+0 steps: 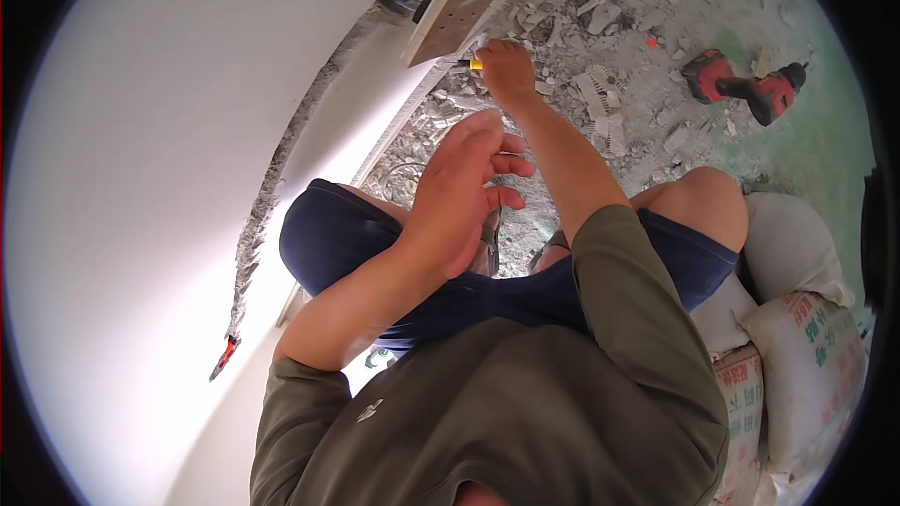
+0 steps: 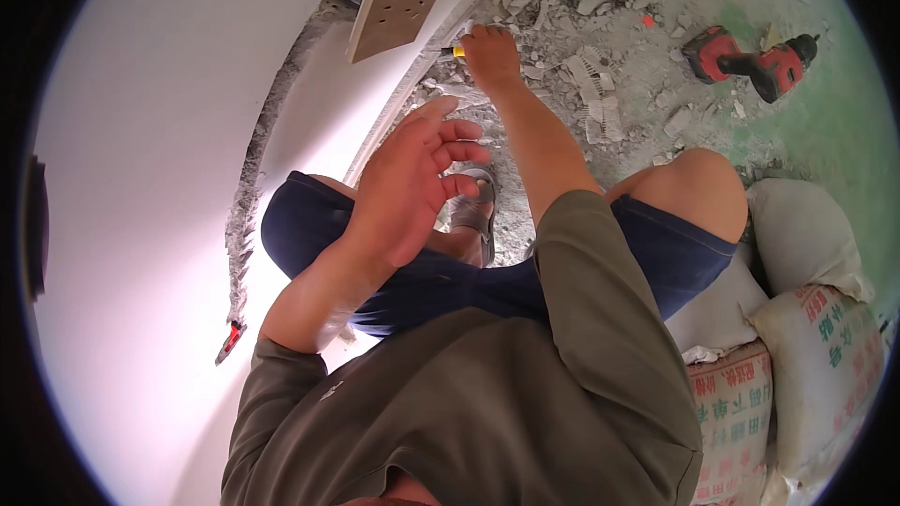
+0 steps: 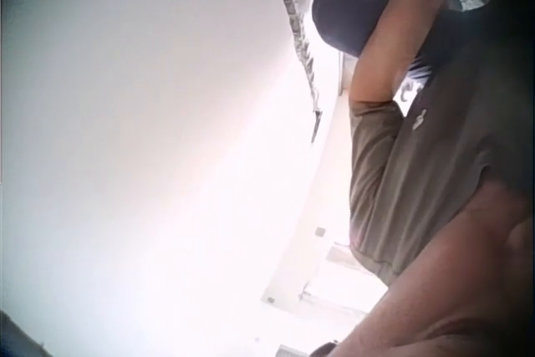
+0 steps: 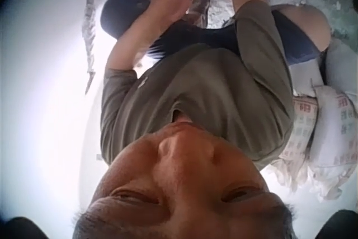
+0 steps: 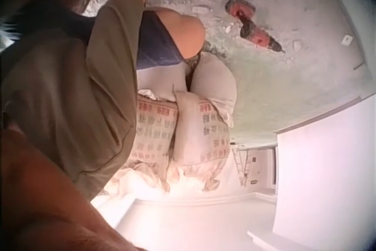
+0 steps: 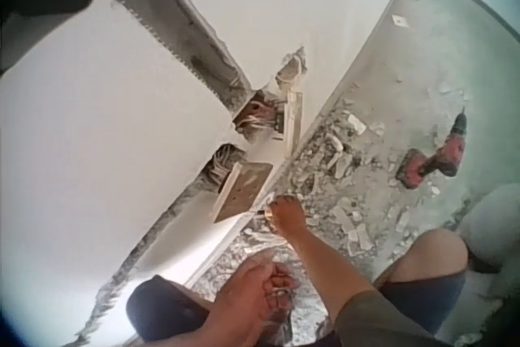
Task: The recorder is preparing electrical wires and a conduit in a wall cutout during a renovation.
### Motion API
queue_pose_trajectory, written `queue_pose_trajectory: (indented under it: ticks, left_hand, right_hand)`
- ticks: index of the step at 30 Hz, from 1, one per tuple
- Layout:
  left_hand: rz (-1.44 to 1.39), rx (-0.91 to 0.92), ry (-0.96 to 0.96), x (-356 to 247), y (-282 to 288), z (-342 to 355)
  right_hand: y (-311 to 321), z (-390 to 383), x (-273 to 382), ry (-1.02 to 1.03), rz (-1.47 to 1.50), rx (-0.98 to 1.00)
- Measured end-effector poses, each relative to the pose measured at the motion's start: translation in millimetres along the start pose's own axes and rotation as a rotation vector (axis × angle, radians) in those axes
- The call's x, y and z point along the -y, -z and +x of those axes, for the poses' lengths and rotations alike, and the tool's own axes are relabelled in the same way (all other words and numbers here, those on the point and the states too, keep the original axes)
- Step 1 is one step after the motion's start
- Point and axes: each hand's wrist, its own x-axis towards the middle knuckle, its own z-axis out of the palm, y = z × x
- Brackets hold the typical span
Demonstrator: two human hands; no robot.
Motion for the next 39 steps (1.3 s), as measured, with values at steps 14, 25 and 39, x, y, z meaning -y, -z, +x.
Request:
queue_pose_trajectory:
  ticks: [14, 25, 39]
  left_hand:
    - [0.030, -0.096, -0.155, -3, 0, 19]
    - [-0.197, -0.110, -0.061, 8, 17, 82]
    - [0.037, -0.313, -0.257, -9, 12, 23]
  right_hand:
    - [42, -9, -4, -0.045, 0.202, -0.064]
    - [196, -68, 46, -0.527, 1.217, 0.105]
    - [226, -131, 23, -0.608, 0.964, 0.040]
